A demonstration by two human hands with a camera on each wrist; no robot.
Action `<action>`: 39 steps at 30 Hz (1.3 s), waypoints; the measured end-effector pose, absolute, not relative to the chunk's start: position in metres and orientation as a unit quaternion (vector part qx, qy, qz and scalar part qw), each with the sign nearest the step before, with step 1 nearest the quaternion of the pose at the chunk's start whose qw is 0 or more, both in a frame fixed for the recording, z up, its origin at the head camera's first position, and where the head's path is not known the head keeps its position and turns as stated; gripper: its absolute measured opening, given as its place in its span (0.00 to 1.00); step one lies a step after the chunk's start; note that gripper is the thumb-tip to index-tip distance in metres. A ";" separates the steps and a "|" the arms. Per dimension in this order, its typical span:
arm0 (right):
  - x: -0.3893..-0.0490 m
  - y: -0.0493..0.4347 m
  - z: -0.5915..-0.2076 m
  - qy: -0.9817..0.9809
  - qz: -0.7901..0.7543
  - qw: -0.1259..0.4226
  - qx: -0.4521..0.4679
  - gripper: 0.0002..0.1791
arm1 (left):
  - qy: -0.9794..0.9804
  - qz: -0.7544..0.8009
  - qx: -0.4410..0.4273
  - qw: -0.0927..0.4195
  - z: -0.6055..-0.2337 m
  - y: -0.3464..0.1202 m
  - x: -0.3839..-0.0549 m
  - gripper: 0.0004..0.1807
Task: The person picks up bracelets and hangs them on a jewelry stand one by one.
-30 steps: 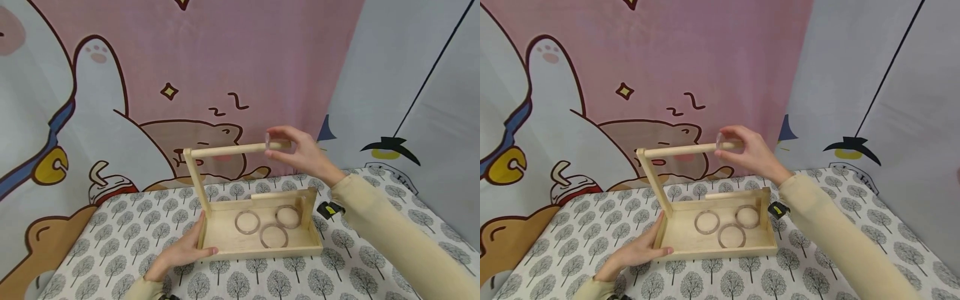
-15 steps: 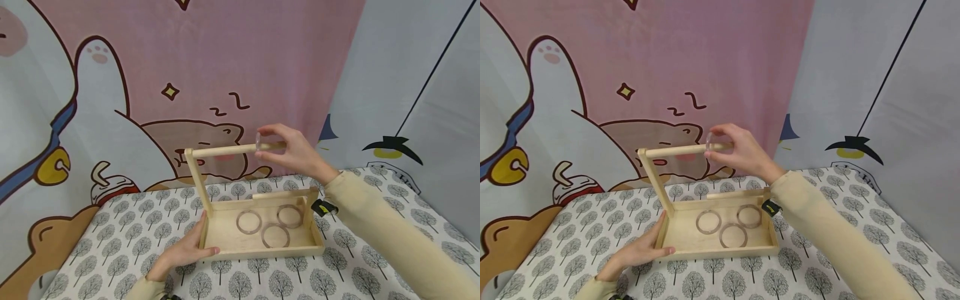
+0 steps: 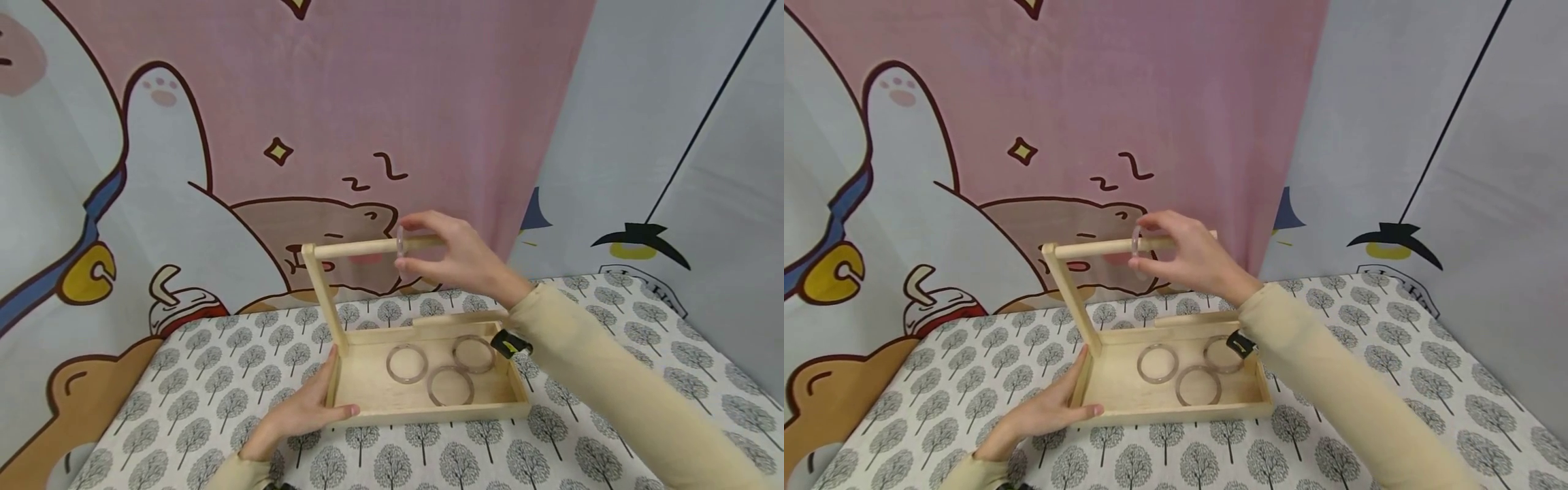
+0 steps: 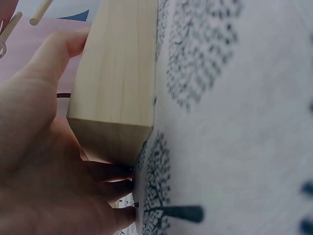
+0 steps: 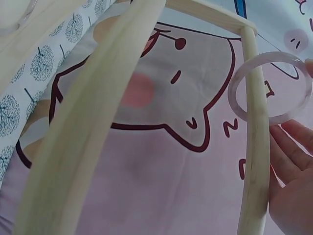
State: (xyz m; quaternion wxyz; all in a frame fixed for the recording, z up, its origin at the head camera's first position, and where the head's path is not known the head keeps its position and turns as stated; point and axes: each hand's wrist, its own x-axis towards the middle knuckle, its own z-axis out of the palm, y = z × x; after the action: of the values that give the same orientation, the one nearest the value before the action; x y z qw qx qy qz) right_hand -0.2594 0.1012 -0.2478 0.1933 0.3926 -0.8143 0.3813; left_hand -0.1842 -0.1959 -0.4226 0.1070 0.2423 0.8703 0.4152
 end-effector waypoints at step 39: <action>-0.259 0.050 -0.252 -0.870 0.261 0.194 0.370 0.33 | 0.867 0.420 0.249 0.102 -0.426 -0.196 -0.186 0.61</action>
State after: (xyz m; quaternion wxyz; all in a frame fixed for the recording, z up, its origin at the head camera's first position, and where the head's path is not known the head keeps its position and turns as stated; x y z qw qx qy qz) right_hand -0.2593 0.0503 -0.2515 0.1943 0.3700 -0.8702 0.2608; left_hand -0.1860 -0.1955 -0.4263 0.1018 0.2493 0.8668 0.4197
